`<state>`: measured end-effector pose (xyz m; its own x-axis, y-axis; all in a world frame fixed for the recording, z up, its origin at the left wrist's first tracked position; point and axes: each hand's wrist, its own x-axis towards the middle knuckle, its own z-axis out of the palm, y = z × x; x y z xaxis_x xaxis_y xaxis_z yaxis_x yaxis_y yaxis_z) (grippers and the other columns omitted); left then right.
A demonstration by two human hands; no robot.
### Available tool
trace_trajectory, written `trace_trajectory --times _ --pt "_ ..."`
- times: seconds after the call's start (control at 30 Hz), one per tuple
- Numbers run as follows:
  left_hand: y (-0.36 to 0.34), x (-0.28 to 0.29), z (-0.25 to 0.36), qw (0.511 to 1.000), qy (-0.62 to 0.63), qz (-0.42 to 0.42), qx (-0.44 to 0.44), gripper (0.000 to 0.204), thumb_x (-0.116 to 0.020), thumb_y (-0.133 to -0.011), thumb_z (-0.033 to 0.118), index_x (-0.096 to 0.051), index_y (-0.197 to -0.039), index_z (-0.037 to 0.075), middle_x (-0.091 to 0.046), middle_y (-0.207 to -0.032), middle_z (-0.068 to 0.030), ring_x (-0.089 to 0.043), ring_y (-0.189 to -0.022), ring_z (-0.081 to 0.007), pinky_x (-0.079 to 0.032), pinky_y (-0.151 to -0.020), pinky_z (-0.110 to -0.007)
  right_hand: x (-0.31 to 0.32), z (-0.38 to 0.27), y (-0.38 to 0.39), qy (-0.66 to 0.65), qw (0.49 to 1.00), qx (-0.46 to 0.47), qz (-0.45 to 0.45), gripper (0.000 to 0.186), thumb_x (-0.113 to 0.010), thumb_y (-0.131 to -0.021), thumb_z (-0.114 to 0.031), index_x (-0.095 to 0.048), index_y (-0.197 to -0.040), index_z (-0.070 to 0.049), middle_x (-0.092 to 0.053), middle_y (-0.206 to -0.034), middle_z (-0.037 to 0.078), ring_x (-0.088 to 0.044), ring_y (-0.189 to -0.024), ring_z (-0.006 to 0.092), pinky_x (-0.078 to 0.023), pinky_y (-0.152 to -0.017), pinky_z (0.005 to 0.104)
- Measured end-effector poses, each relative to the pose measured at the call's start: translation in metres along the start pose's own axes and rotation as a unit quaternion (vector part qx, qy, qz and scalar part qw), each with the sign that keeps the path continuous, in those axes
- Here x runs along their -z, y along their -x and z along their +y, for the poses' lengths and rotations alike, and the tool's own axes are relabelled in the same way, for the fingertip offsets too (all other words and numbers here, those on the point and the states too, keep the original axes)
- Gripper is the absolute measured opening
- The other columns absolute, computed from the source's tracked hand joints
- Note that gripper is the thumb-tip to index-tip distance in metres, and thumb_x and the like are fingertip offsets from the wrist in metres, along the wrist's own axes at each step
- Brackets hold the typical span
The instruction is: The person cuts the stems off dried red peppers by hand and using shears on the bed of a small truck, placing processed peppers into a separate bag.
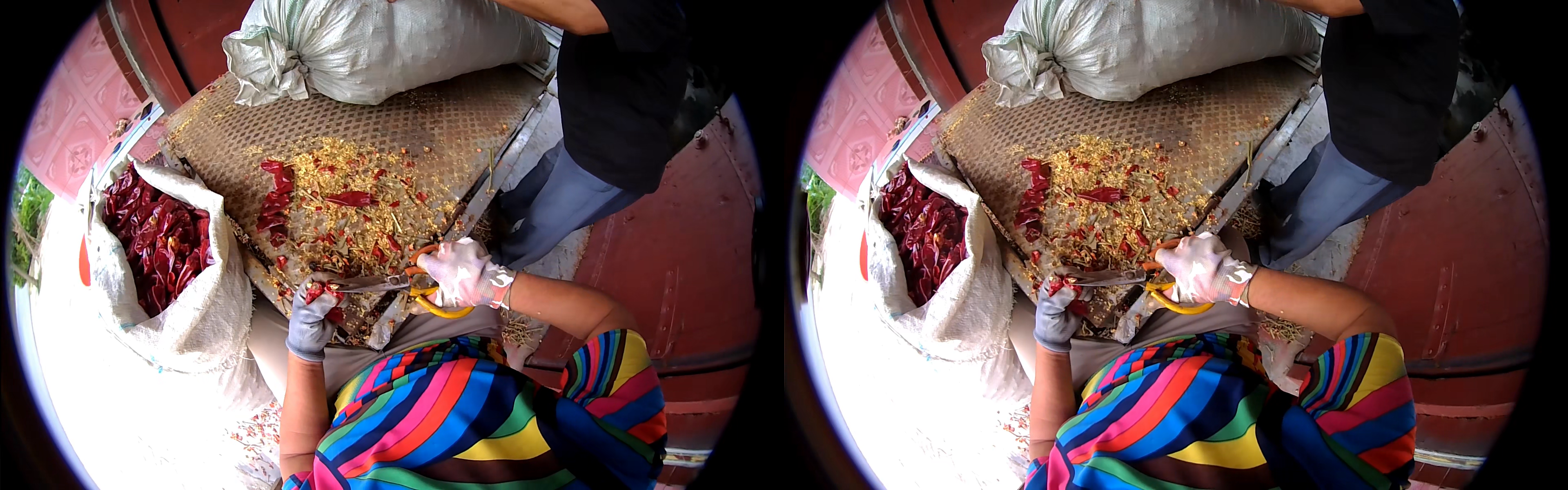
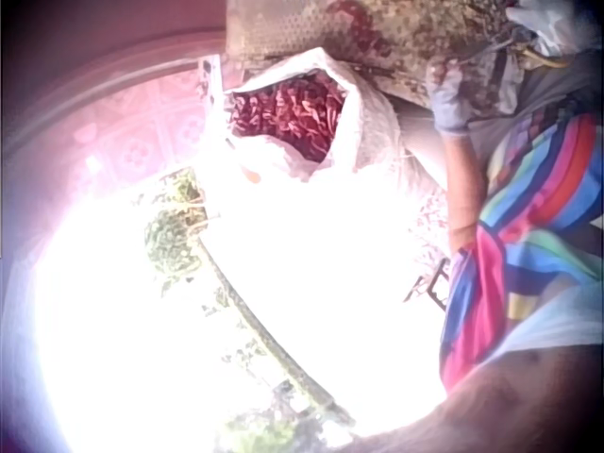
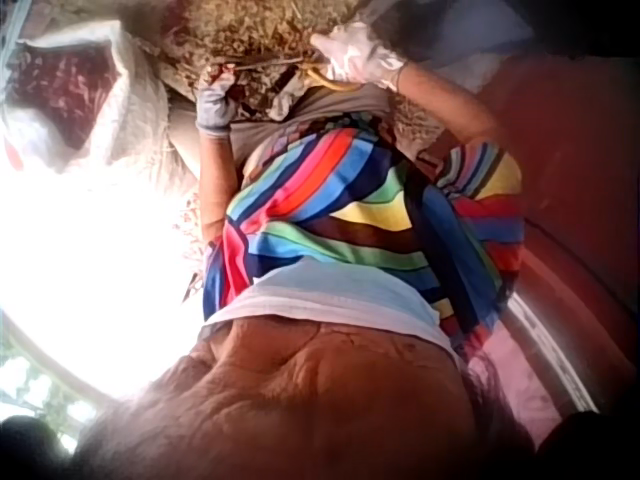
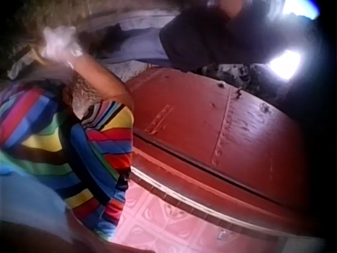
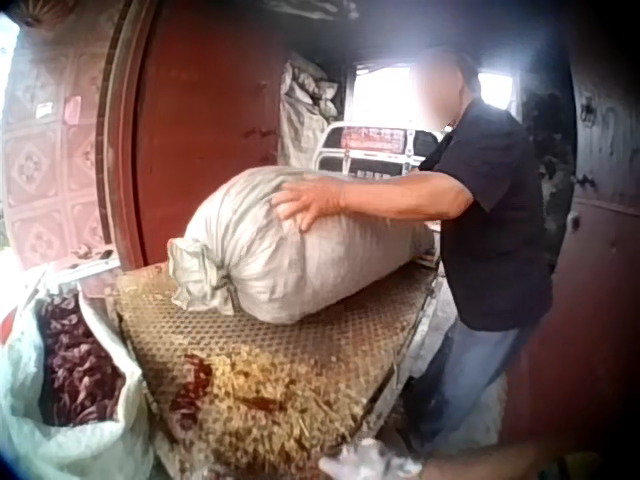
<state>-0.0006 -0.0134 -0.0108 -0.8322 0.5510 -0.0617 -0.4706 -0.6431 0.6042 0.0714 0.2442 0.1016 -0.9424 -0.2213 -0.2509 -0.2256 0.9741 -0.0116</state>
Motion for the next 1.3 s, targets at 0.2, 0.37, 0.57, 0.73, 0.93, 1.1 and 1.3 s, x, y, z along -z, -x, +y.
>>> trace_trajectory --times 0.2,0.37,0.57,0.73,0.93,1.1,1.3 --pt "0.0 0.003 0.0 0.996 -0.078 0.037 0.002 0.031 -0.068 -0.073 0.002 -0.057 -0.102 0.004 -0.06 -0.08 -0.002 -0.056 -0.066 -0.0115 -0.047 -0.059 -0.024 -0.027 0.005 0.001 -0.013 0.997 0.03 0.065 0.062 -0.059 -0.069 -0.069 -0.063 -0.1 -0.015 -0.066 -0.082 0.008 -0.065 -0.061 0.0277 -0.051 -0.051 0.041" --pt "0.0 -0.003 0.004 0.991 -0.132 0.033 0.005 0.027 -0.067 -0.072 0.001 -0.059 -0.098 0.005 -0.059 -0.076 0.0003 -0.051 -0.058 -0.0071 -0.04 -0.05 -0.021 -0.036 0.01 0.0 -0.052 0.998 0.037 0.006 0.051 -0.063 -0.073 -0.057 -0.064 -0.1 -0.014 -0.067 -0.08 0.01 -0.065 -0.062 0.0277 -0.051 -0.053 0.0393" --pt "0.001 -0.011 0.009 0.991 -0.121 0.039 0.035 0.026 -0.066 -0.071 -0.001 -0.059 -0.096 0.004 -0.057 -0.072 0.0024 -0.051 -0.058 -0.0062 -0.04 -0.051 -0.02 -0.02 0.012 -0.003 -0.069 0.994 0.032 0.077 0.053 -0.068 -0.069 -0.054 -0.062 -0.102 -0.013 -0.064 -0.084 0.012 -0.064 -0.071 0.0292 -0.051 -0.059 0.041" --pt "0.002 -0.003 0.011 0.991 -0.127 0.007 0.042 0.029 -0.065 -0.072 0.001 -0.059 -0.1 0.002 -0.06 -0.075 0.0016 -0.054 -0.061 -0.0069 -0.043 -0.056 -0.02 0.016 0.009 -0.006 0.005 0.992 0.06 0.114 0.061 -0.066 -0.066 -0.064 -0.061 -0.096 -0.011 -0.057 -0.067 0.013 -0.06 -0.064 0.0304 -0.046 -0.052 0.0432" --pt "0.001 -0.004 0.015 0.982 -0.178 -0.019 0.065 0.029 -0.065 -0.073 0.003 -0.06 -0.101 -0.002 -0.063 -0.073 0.001 -0.057 -0.063 -0.0072 -0.044 -0.059 -0.021 0.017 0.012 -0.009 0.049 0.982 0.116 0.143 0.055 -0.063 -0.069 -0.063 -0.062 -0.094 -0.014 -0.059 -0.064 0.012 -0.063 -0.063 0.0295 -0.046 -0.052 0.0427" --pt "0.001 0.003 0.014 0.965 -0.253 -0.054 0.05 0.023 -0.064 -0.074 0.001 -0.062 -0.096 -0.003 -0.065 -0.076 -0.0012 -0.059 -0.067 -0.0091 -0.047 -0.063 -0.023 0.02 0.007 -0.014 0.052 0.989 0.104 0.086 0.055 -0.062 -0.069 -0.063 -0.062 -0.095 -0.014 -0.061 -0.066 0.01 -0.063 -0.065 0.0298 -0.047 -0.054 0.0416" --pt "0.002 0.009 0.01 0.939 -0.327 -0.11 -0.017 0.017 -0.062 -0.075 0.002 -0.065 -0.091 -0.003 -0.066 -0.077 -0.0028 -0.06 -0.07 -0.0101 -0.048 -0.066 -0.023 0.024 0.007 -0.016 0.055 0.995 0.083 0.028 0.055 -0.062 -0.069 -0.064 -0.062 -0.093 -0.015 -0.064 -0.071 0.009 -0.065 -0.069 0.029 -0.05 -0.056 0.0413"
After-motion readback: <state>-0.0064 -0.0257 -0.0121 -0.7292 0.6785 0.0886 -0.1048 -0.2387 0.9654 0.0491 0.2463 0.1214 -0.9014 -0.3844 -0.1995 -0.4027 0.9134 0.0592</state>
